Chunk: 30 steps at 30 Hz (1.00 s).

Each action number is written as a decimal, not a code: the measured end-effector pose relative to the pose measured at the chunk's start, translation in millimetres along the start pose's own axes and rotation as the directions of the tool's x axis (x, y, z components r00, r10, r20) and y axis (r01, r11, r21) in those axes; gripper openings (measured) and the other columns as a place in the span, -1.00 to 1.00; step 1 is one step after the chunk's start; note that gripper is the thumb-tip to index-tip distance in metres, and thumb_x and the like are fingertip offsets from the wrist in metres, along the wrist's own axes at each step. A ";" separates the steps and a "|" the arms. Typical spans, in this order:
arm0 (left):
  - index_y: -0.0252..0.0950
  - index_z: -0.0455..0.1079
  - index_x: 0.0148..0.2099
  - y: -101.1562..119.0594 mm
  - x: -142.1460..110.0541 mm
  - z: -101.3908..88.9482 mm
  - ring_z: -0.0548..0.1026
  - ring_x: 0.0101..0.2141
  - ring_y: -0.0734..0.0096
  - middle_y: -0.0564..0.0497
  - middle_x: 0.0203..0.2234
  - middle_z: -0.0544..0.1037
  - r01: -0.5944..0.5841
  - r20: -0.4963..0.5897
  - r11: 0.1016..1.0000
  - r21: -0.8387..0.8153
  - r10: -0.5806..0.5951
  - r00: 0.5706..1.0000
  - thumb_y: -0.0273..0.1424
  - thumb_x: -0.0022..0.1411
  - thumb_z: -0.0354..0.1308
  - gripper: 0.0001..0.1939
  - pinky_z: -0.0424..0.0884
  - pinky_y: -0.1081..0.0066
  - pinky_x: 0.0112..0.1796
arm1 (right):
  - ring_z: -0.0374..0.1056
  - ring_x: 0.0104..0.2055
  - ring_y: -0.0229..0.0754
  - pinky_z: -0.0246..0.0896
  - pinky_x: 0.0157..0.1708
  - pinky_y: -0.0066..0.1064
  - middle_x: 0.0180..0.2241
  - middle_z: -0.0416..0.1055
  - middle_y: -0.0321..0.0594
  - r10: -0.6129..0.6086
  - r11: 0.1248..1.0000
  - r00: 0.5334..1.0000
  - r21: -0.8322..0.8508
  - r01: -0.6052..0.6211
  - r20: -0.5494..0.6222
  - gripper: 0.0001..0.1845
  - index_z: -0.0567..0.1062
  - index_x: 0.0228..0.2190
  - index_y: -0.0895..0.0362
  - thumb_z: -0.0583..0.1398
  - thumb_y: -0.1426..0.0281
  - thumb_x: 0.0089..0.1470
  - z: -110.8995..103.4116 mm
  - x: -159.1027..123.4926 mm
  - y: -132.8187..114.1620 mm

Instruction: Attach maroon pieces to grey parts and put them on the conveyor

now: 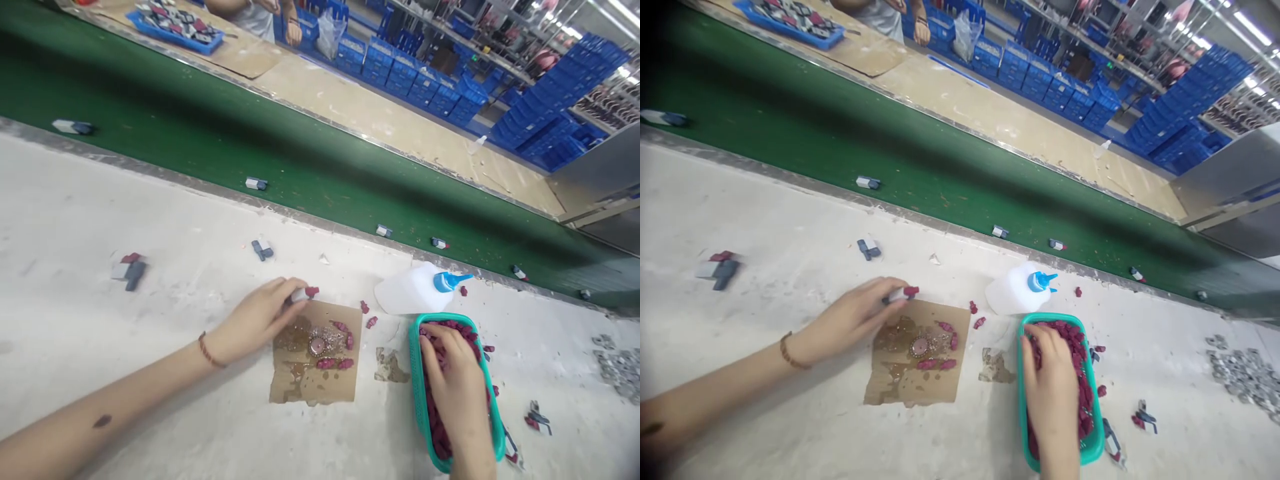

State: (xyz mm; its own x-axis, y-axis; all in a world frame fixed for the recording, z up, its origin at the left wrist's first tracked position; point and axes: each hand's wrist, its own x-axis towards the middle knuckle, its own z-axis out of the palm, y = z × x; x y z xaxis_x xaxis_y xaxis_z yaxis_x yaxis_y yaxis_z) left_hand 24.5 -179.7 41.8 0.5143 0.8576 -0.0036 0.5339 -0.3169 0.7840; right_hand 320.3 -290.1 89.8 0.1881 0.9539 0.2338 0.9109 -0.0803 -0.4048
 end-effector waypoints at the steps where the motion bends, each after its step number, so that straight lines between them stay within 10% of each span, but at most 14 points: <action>1: -0.26 0.34 -0.07 -2.6 13.6 -3.5 0.48 -0.24 0.11 -0.11 -0.26 0.52 -0.002 -0.013 0.999 0.042 0.002 1.000 -0.16 0.37 -0.12 -0.67 0.38 0.24 -0.21 | 0.39 -0.17 0.05 0.28 -0.16 -0.12 -0.21 0.51 -0.08 -0.014 0.995 1.000 -0.100 0.014 0.000 -0.74 0.51 -0.21 0.07 0.05 0.28 0.24 -4.1 1.9 16.5; 5: -0.27 0.35 -0.08 -14.3 82.7 -7.2 0.48 -0.19 0.10 -0.12 -0.23 0.54 -0.060 -0.048 0.979 0.193 0.071 0.996 -0.21 0.37 -0.10 -0.69 0.38 0.23 -0.17 | 0.39 -0.18 0.06 0.29 -0.16 -0.09 -0.22 0.53 -0.08 -0.151 0.956 0.984 -0.239 0.170 0.097 -0.72 0.51 -0.24 0.07 0.00 0.39 0.23 1.2 9.3 60.3; 12: -0.38 0.37 -0.02 -15.4 186.5 9.0 0.37 0.00 -0.02 -0.26 -0.06 0.49 -0.106 -0.148 0.912 0.396 0.177 0.973 -0.46 0.31 -0.08 -0.72 0.30 0.08 0.01 | 0.40 -0.22 0.04 0.33 -0.18 -0.11 -0.31 0.49 -0.09 -0.150 0.982 0.984 -0.105 0.160 0.100 -0.73 0.52 -0.33 0.06 0.02 0.39 0.24 14.1 11.7 65.8; 23: -0.32 0.31 0.14 50.1 238.4 100.9 0.33 0.04 0.10 -0.18 0.06 0.42 -0.433 0.139 0.822 0.369 0.412 0.901 -0.46 0.35 -0.01 -0.66 0.27 0.18 0.01 | 0.48 -0.38 -0.09 0.45 -0.34 -0.29 -0.38 0.57 -0.15 0.287 0.806 0.948 0.499 -0.317 0.139 -0.59 0.61 -0.24 0.10 0.24 0.05 0.05 -7.3 12.6 53.4; 30: -0.46 0.32 0.07 62.7 240.4 101.5 0.38 -0.06 0.11 -0.27 -0.06 0.44 -0.397 0.131 0.828 0.396 0.377 0.917 -0.54 0.37 -0.11 -0.70 0.32 0.21 -0.04 | 0.50 -0.39 -0.06 0.49 -0.34 -0.27 -0.41 0.58 -0.14 0.343 0.807 0.934 0.475 -0.350 0.104 -0.61 0.65 -0.33 0.08 0.28 0.04 -0.04 -7.0 15.3 55.4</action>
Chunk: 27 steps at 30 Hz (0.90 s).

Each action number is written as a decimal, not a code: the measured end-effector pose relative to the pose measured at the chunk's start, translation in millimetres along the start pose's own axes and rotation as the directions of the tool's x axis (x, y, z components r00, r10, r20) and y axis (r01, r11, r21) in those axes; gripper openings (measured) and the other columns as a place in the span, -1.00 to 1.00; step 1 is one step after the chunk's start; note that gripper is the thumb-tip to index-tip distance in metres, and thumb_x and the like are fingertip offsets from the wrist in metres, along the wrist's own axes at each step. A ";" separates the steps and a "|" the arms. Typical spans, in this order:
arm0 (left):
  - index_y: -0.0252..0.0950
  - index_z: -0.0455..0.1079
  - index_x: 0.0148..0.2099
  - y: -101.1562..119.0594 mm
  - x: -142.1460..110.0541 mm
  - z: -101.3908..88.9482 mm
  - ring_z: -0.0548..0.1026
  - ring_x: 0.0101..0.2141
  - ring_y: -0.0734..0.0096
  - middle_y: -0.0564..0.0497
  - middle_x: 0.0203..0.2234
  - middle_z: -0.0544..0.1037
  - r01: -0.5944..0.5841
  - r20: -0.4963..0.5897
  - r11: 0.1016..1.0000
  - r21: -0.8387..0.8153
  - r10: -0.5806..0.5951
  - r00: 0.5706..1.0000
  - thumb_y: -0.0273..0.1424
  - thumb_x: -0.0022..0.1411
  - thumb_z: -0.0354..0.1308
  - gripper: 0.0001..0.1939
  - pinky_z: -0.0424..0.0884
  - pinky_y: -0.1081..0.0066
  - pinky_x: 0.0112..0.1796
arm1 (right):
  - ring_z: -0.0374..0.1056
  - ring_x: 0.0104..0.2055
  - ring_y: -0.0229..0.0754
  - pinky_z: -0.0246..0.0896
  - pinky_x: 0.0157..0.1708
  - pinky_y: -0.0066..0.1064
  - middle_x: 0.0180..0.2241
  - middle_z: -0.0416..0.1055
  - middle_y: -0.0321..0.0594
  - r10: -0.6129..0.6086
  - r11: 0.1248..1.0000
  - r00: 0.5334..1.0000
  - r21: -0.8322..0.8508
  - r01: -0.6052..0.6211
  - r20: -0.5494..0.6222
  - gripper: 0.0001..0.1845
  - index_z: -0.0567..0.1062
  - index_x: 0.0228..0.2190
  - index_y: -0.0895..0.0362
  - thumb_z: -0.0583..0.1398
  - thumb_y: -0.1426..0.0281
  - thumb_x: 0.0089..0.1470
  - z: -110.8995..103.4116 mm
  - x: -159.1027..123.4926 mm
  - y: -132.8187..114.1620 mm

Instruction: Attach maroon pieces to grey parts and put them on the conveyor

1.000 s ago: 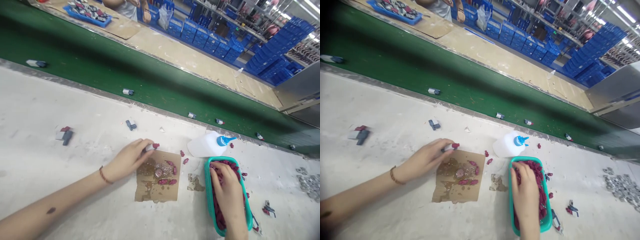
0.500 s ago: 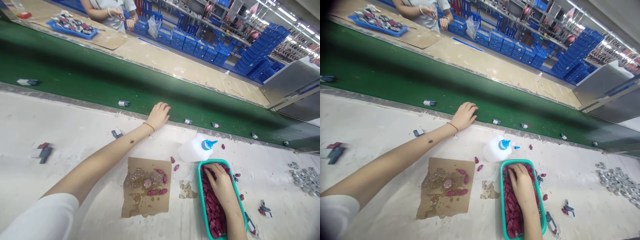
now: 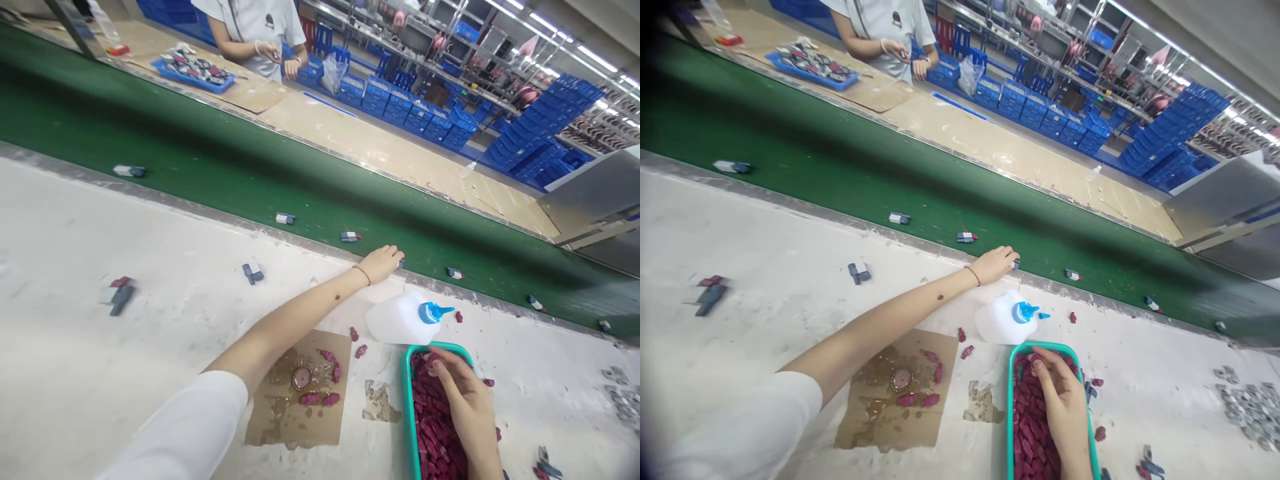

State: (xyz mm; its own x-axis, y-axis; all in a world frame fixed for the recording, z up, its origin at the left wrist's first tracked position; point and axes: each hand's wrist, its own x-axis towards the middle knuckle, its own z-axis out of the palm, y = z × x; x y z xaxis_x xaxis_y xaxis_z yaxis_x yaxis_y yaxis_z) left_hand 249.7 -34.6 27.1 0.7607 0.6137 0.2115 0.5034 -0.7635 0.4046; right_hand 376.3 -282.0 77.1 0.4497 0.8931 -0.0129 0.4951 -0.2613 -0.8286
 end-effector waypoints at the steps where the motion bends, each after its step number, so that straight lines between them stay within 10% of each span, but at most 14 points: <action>1: -0.46 0.30 0.10 -4.1 -7.6 -4.6 0.38 -0.05 0.11 -0.27 -0.04 0.43 -0.008 -0.003 1.000 0.000 0.008 1.000 -0.52 0.39 -0.11 -0.69 0.31 0.21 -0.02 | 0.51 -0.38 -0.05 0.49 -0.32 -0.27 -0.40 0.58 -0.13 0.010 1.000 1.000 0.007 -0.010 -0.016 -0.61 0.64 -0.33 0.08 0.28 0.05 -0.05 -0.2 0.4 1.0; 12: -0.32 0.44 -0.10 -92.9 -137.7 -75.3 0.41 -0.11 0.14 -0.14 -0.15 0.51 -0.116 0.057 0.992 -0.042 0.118 0.991 -0.32 0.31 0.06 -0.77 0.33 0.22 -0.04 | 0.51 -0.43 -0.05 0.51 -0.37 -0.25 -0.43 0.58 -0.10 0.128 0.964 0.991 0.238 -0.115 -0.039 -0.62 0.61 -0.43 0.11 0.38 0.07 -0.19 -3.7 2.2 5.0; 18: -0.36 0.37 0.00 -135.8 -133.8 -79.8 0.25 0.04 0.02 -0.18 -0.01 0.40 0.278 -0.245 0.955 -0.102 -0.294 0.924 -0.36 0.28 0.02 -0.71 0.15 0.04 0.13 | 0.33 -0.61 -0.24 0.35 -0.58 -0.39 -0.61 0.44 -0.25 0.036 0.941 0.998 0.337 -0.015 -0.057 -0.63 0.53 -0.54 0.12 0.39 0.08 -0.16 0.6 1.3 -1.8; 27: -0.30 0.37 -0.22 -120.9 -120.2 -72.6 0.36 -0.12 0.12 -0.11 -0.29 0.43 0.300 -0.276 0.856 -0.422 -0.436 0.857 -0.37 0.27 0.00 -0.85 0.26 0.12 0.04 | 0.39 -0.57 -0.20 0.37 -0.55 -0.41 -0.59 0.46 -0.25 -0.031 0.951 0.999 0.309 0.036 -0.021 -0.72 0.55 -0.46 0.11 0.37 0.16 -0.08 13.1 -30.0 -34.6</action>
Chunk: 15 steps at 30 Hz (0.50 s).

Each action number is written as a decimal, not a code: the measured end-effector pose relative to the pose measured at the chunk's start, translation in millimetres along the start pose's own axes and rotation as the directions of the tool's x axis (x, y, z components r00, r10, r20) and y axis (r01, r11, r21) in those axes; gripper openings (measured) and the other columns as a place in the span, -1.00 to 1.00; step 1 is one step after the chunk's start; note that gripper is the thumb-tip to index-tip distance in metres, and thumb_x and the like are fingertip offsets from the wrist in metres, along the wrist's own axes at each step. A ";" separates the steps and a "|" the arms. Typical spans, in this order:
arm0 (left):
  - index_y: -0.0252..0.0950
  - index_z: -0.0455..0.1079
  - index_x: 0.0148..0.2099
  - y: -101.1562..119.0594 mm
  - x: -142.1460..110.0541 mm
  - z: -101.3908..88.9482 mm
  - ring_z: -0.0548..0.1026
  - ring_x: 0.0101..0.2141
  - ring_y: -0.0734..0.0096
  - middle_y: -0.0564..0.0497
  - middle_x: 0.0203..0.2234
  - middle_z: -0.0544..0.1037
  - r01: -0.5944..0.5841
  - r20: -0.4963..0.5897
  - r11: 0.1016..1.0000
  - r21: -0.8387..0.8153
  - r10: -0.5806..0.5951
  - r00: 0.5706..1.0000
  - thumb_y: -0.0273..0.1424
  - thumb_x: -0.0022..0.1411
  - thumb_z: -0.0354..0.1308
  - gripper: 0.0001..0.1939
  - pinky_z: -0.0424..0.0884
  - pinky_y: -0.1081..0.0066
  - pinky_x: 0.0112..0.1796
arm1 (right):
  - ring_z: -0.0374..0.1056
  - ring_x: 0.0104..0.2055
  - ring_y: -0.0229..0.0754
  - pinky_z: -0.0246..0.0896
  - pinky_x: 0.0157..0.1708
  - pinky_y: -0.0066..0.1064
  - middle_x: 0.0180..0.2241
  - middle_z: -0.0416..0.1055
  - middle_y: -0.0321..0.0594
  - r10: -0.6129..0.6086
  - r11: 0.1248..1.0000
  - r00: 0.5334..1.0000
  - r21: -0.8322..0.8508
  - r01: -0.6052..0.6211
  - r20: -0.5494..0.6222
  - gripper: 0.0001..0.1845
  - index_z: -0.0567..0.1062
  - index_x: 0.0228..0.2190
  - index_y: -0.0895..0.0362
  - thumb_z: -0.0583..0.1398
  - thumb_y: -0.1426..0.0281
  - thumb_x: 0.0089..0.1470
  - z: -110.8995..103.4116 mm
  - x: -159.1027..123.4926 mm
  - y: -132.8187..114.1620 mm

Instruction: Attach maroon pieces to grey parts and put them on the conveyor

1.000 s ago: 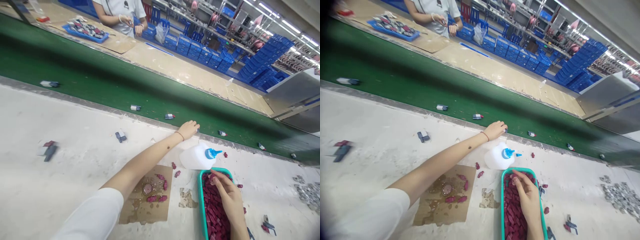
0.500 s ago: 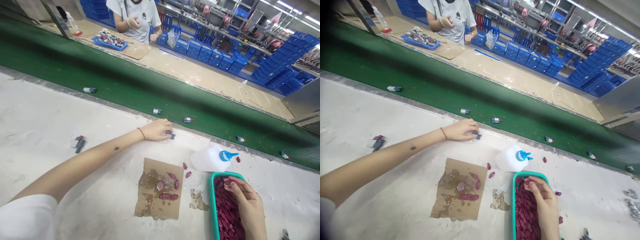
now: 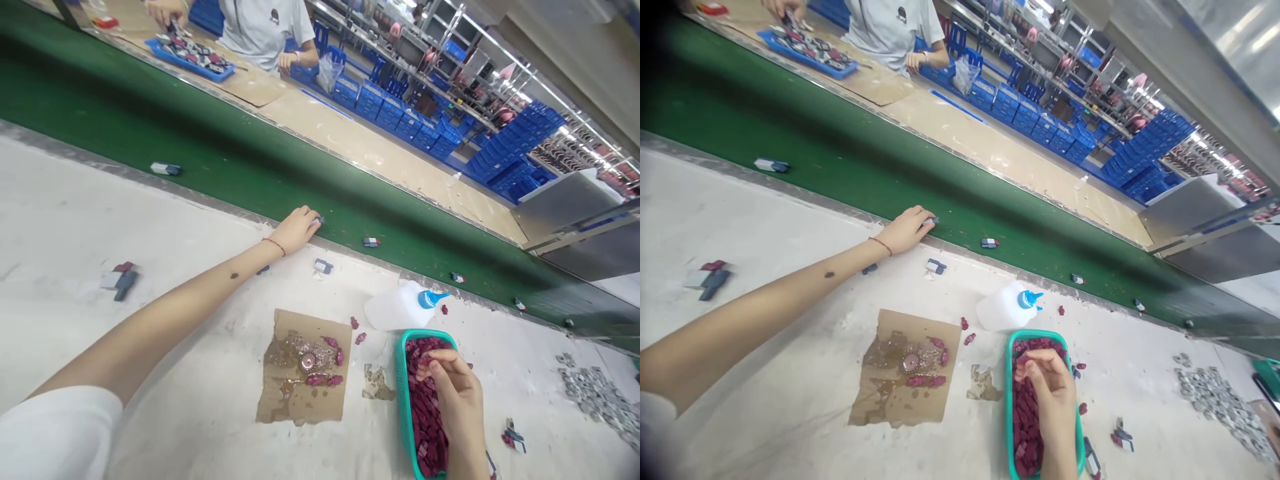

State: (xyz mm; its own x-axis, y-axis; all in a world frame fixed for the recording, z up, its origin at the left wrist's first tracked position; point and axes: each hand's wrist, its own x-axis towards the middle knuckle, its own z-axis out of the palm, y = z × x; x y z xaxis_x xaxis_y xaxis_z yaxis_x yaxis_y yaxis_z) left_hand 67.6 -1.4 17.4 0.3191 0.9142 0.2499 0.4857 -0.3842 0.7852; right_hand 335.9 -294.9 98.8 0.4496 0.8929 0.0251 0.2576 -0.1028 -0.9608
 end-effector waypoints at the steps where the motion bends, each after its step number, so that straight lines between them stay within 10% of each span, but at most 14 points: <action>1: -0.31 0.36 -0.22 5.0 -5.8 0.6 0.37 -0.13 0.14 -0.11 -0.29 0.44 0.025 -0.008 0.999 -0.045 -0.025 1.000 -0.37 0.29 -0.05 -0.81 0.28 0.14 0.02 | 0.41 -0.56 -0.19 0.38 -0.53 -0.40 -0.58 0.48 -0.24 -0.017 1.000 1.000 -0.010 0.017 0.017 -0.75 0.55 -0.45 0.11 0.36 0.18 -0.05 8.1 -6.0 -2.6; 8: -0.34 0.37 -0.31 42.9 -89.1 -3.0 0.43 -0.52 0.43 -0.03 -0.47 0.52 0.218 0.203 0.901 -0.376 -0.149 0.968 -0.14 0.33 -0.12 -0.60 0.39 0.42 -0.43 | 0.47 -0.43 -0.16 0.38 -0.43 -0.43 -0.46 0.55 -0.22 -0.198 0.936 0.929 -0.221 0.274 0.314 -0.89 0.55 -0.40 0.09 0.26 0.32 0.12 79.9 -30.0 -4.2; 15: -0.35 0.43 -0.23 62.6 -165.0 -16.0 0.50 -0.31 0.38 -0.04 -0.33 0.57 0.557 0.473 0.417 -0.718 -0.294 0.830 -0.16 -0.01 0.38 -0.59 0.41 0.41 -0.26 | 0.43 -0.39 -0.17 0.35 -0.37 -0.39 -0.43 0.49 -0.20 -0.353 0.786 0.701 -0.210 0.581 0.619 -0.76 0.46 -0.34 0.10 0.04 0.37 0.32 128.0 -22.1 18.2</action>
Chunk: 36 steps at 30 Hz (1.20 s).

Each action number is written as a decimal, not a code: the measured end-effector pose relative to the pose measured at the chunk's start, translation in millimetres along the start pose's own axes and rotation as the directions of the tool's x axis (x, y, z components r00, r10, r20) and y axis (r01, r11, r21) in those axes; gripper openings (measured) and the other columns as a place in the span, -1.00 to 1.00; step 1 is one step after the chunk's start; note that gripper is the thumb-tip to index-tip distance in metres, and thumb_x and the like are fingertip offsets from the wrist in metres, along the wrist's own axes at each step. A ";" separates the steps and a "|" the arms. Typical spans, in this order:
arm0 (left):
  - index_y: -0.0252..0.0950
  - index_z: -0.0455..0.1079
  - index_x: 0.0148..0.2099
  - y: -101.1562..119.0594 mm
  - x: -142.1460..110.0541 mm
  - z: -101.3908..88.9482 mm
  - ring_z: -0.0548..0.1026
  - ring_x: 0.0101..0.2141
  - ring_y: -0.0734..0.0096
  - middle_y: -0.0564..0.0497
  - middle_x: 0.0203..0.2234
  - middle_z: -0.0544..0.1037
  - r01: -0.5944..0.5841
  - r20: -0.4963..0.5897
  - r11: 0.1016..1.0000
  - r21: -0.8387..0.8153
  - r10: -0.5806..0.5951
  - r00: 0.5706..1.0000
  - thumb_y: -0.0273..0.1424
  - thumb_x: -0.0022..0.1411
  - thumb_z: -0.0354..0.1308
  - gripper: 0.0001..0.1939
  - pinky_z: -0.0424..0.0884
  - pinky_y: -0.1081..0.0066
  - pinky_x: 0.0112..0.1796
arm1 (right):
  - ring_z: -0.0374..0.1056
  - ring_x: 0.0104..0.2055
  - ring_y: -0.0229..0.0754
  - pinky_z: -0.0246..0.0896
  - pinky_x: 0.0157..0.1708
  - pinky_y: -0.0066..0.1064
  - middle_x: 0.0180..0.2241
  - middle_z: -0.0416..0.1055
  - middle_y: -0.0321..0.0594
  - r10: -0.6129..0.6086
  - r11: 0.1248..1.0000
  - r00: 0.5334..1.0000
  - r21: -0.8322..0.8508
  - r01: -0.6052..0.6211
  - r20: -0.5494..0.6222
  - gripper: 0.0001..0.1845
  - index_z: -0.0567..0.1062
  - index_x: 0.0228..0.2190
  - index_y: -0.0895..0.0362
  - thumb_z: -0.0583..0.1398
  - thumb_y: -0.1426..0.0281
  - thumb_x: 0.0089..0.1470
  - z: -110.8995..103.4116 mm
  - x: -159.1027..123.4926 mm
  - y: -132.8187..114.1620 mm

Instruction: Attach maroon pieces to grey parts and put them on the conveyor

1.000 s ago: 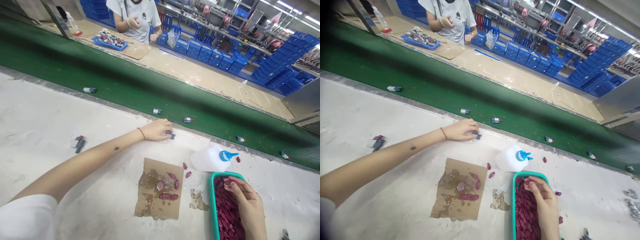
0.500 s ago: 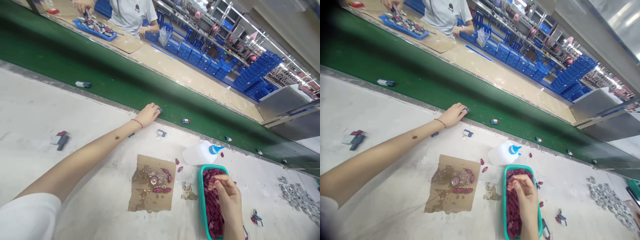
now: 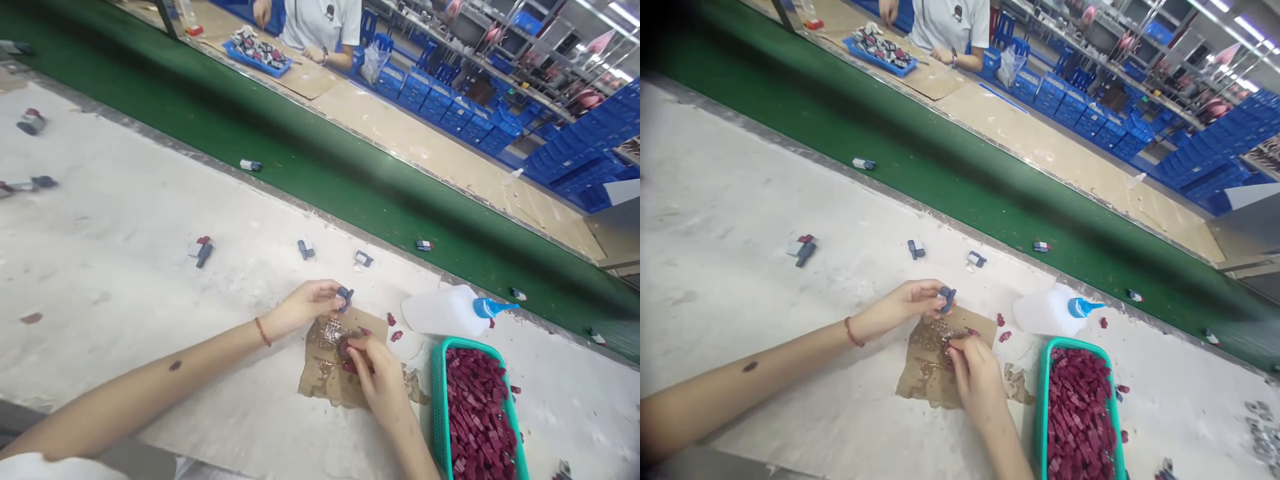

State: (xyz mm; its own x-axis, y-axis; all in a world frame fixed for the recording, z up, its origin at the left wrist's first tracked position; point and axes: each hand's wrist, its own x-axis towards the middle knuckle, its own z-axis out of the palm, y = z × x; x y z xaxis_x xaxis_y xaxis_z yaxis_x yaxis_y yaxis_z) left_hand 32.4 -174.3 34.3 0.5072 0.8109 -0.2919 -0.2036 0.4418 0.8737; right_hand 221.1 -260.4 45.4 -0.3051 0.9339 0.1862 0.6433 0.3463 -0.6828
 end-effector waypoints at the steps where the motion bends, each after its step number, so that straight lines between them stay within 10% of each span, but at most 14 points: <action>1: -0.34 0.44 -0.23 -2.4 -5.1 -0.3 0.50 -0.31 0.38 -0.02 -0.34 0.57 0.005 -0.021 1.000 -0.020 -0.006 1.000 -0.18 -0.03 0.40 -0.60 0.41 0.41 -0.24 | 0.42 -0.40 -0.16 0.34 -0.38 -0.39 -0.45 0.47 -0.21 -0.026 0.999 1.000 -0.022 0.026 0.009 -0.74 0.45 -0.35 0.09 0.02 0.37 0.33 2.4 1.4 2.9; 21: -0.31 0.43 0.00 -14.0 -28.6 1.4 0.44 -0.37 0.43 0.04 -0.40 0.50 0.167 0.039 0.980 -0.112 -0.163 0.986 -0.30 -0.10 0.45 -0.41 0.38 0.37 -0.23 | 0.38 -0.42 -0.18 0.30 -0.40 -0.39 -0.48 0.42 -0.23 -0.001 1.000 0.999 -0.023 0.003 0.053 -0.75 0.42 -0.38 0.09 0.02 0.39 0.32 3.0 -0.5 7.5; 27: -0.31 0.31 -0.39 -19.6 -31.8 5.8 0.24 -0.57 0.51 0.09 -0.58 0.33 -0.001 0.142 0.984 0.178 -0.024 0.990 0.06 0.24 0.03 -0.50 0.20 0.45 -0.50 | 0.44 -0.46 -0.20 0.36 -0.49 -0.43 -0.45 0.52 -0.21 0.282 0.909 0.959 0.331 -0.253 -0.041 -0.81 0.53 -0.34 0.11 0.17 0.29 0.21 0.5 -4.5 9.2; 36: -0.29 0.29 -0.22 -26.2 -39.7 11.8 0.31 -0.46 0.40 0.04 -0.46 0.38 -0.292 0.338 0.791 0.538 0.114 0.934 -0.12 0.41 -0.21 -0.60 0.23 0.44 -0.40 | 0.42 -0.50 -0.24 0.38 -0.54 -0.46 -0.45 0.51 -0.22 0.352 0.780 0.927 0.589 -0.212 -0.132 -0.80 0.57 -0.39 0.10 0.26 0.23 0.14 3.5 -5.5 1.1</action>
State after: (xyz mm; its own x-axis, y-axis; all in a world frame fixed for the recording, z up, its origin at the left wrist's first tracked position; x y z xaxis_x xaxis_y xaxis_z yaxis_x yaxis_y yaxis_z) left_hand 27.5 -222.6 27.7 0.7338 0.6781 -0.0409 0.1414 -0.0936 0.9855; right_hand 221.0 -265.4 41.2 0.0368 0.9990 0.0257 0.1527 0.0198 -0.9881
